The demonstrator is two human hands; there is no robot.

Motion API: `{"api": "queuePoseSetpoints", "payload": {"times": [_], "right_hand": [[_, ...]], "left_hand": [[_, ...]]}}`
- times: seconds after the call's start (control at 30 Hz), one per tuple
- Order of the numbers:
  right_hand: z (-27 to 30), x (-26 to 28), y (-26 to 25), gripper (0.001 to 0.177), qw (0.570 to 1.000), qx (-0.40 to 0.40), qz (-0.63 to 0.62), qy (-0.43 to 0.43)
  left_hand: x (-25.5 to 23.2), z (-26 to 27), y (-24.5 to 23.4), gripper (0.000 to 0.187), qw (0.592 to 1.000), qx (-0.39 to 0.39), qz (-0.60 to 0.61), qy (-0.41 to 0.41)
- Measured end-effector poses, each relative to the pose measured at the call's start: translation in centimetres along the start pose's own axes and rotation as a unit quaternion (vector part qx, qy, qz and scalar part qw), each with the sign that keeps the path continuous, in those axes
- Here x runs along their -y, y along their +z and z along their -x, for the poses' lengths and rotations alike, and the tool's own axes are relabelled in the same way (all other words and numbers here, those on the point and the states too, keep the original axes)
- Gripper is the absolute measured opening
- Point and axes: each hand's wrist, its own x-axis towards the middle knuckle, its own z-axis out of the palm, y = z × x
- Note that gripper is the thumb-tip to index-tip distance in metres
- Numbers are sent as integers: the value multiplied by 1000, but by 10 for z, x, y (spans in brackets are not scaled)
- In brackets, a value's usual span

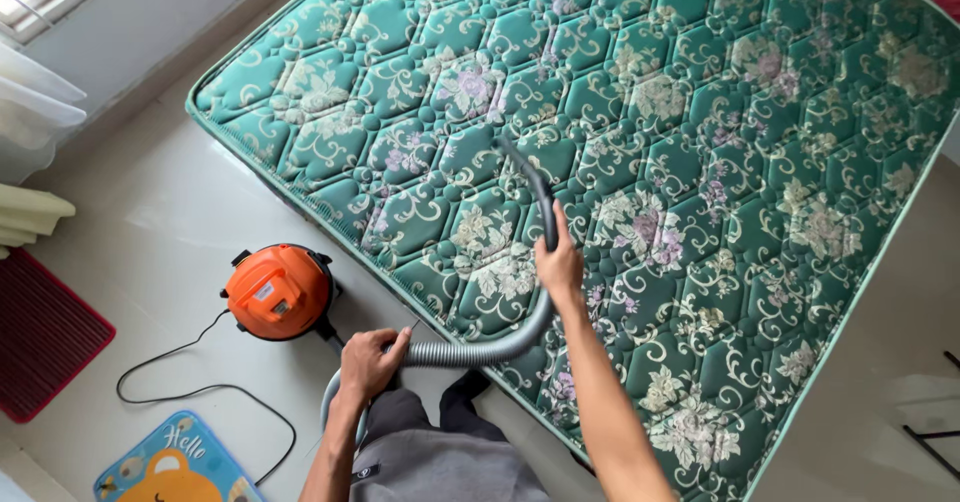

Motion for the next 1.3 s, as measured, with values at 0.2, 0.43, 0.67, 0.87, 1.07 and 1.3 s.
{"api": "queuePoseSetpoints", "payload": {"times": [0.2, 0.43, 0.67, 0.87, 1.07, 1.3], "right_hand": [[-12, 18, -1, 78, 992, 50, -46, 102], [105, 77, -7, 79, 997, 73, 5, 24], [105, 89, 37, 79, 999, 15, 28, -16], [50, 92, 53, 78, 996, 17, 28, 83], [99, 129, 14, 76, 996, 40, 24, 76], [165, 150, -3, 78, 988, 84, 44, 119]], "left_hand": [[10, -3, -11, 47, 997, -71, 8, 35], [56, 12, -53, 43, 998, -46, 31, 10], [83, 25, -73, 41, 999, -50, 19, -3], [88, 31, -75, 44, 995, -82, 45, 19], [104, 34, -95, 47, 994, -58, 87, -15], [118, 42, -104, 40, 992, -21, 118, 35]]}}
